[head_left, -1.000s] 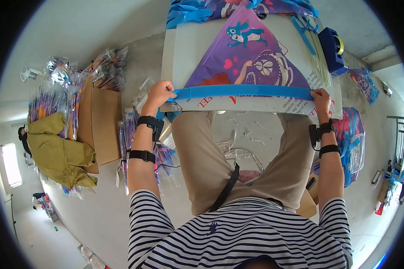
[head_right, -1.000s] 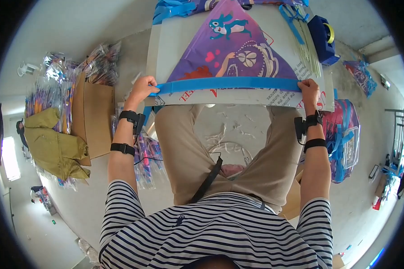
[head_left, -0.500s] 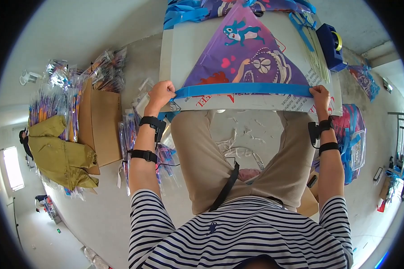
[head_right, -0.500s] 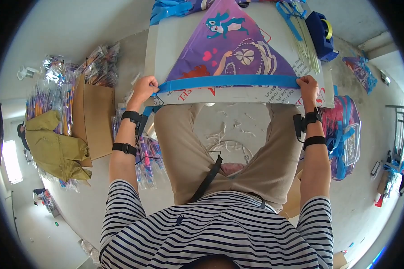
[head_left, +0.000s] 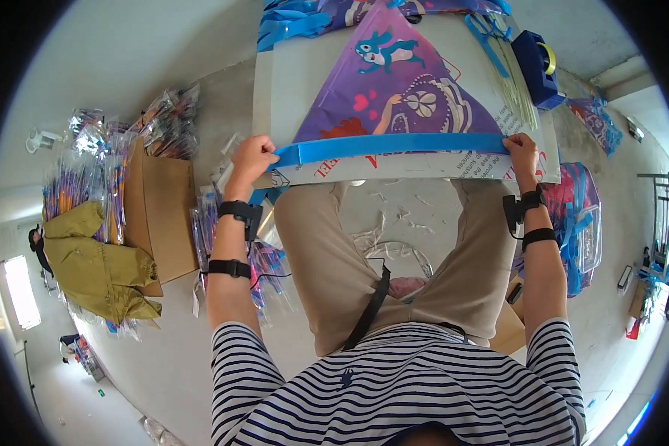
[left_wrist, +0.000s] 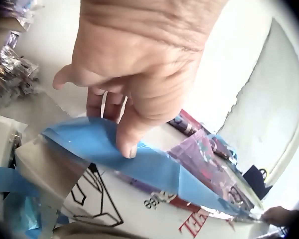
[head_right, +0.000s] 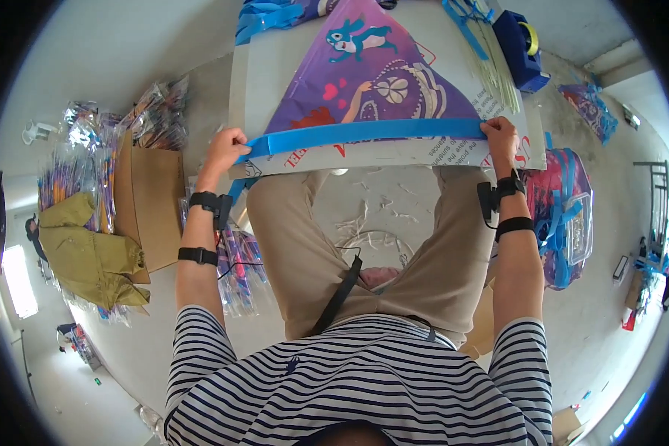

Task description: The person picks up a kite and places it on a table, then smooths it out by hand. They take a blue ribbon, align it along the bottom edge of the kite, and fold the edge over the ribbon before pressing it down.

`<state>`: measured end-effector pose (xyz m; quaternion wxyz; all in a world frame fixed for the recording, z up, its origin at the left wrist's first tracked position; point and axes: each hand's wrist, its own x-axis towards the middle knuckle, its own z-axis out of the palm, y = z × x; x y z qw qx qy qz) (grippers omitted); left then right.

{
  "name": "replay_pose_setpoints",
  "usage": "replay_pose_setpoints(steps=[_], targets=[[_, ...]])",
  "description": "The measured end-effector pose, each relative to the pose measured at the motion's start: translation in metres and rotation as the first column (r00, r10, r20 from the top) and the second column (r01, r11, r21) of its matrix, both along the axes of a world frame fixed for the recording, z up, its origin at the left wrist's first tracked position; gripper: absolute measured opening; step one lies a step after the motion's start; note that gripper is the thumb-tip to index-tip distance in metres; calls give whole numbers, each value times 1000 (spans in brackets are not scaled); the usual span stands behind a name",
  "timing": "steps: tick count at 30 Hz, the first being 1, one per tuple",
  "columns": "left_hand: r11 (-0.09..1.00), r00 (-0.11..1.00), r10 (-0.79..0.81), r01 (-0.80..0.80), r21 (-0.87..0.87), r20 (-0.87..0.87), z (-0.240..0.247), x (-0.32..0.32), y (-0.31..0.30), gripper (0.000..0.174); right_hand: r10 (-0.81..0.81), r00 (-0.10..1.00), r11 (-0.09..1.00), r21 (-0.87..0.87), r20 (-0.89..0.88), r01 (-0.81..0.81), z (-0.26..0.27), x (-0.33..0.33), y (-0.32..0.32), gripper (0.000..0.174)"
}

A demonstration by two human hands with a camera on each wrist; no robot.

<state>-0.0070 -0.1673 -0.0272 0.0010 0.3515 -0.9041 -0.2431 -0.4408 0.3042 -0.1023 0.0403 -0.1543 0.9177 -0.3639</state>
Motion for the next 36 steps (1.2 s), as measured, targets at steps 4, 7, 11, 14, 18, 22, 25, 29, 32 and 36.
replay_pose_setpoints(steps=[4, 7, 11, 14, 18, 22, 25, 29, 32, 36], targets=[[868, 983, 61, 33, 495, -172, 6, 7, -35, 16, -17, 1000, 1000, 1, 4, 17, 5, 4, -3, 21], [841, 977, 97, 20, 540, -188, 18, -2, -32, 14, -11, 999, 1000, -15, 31, 12, -6, -5, 1, 21], [941, 999, 27, -18, 338, -23, 5, -9, -33, 12, -31, 998, 999, -23, 47, 32, -5, -2, 0, 20], [985, 997, 55, -64, 163, 62, -9, -12, -24, 14, -32, 999, 1000, 1, 42, 32, -3, -1, -1, 21], [993, 983, 103, -94, -70, 154, -8, -18, 7, 17, -31, 998, 999, -8, 60, 31, -3, -1, -1, 21], [956, 983, 140, -102, -276, 121, -13, -16, 17, 17, -41, 997, 999, 0, 58, 41, -1, 2, -2, 21], [969, 994, 104, -95, -228, 29, -19, -9, 4, 17, -44, 998, 999, 13, 38, 43, -1, 2, -2, 21], [988, 978, 108, -86, 130, -177, -3, 4, -13, 16, -44, 998, 999, 15, 38, 43, 0, 1, -1, 22], [939, 962, 177, -102, 329, -207, 10, 5, -18, 14, -56, 997, 998, 8, 61, 55, 4, 5, -6, 22], [913, 990, 120, -81, 400, -75, 2, 8, -21, 16, -70, 996, 997, 29, 45, 69, 7, 6, -6, 22]])
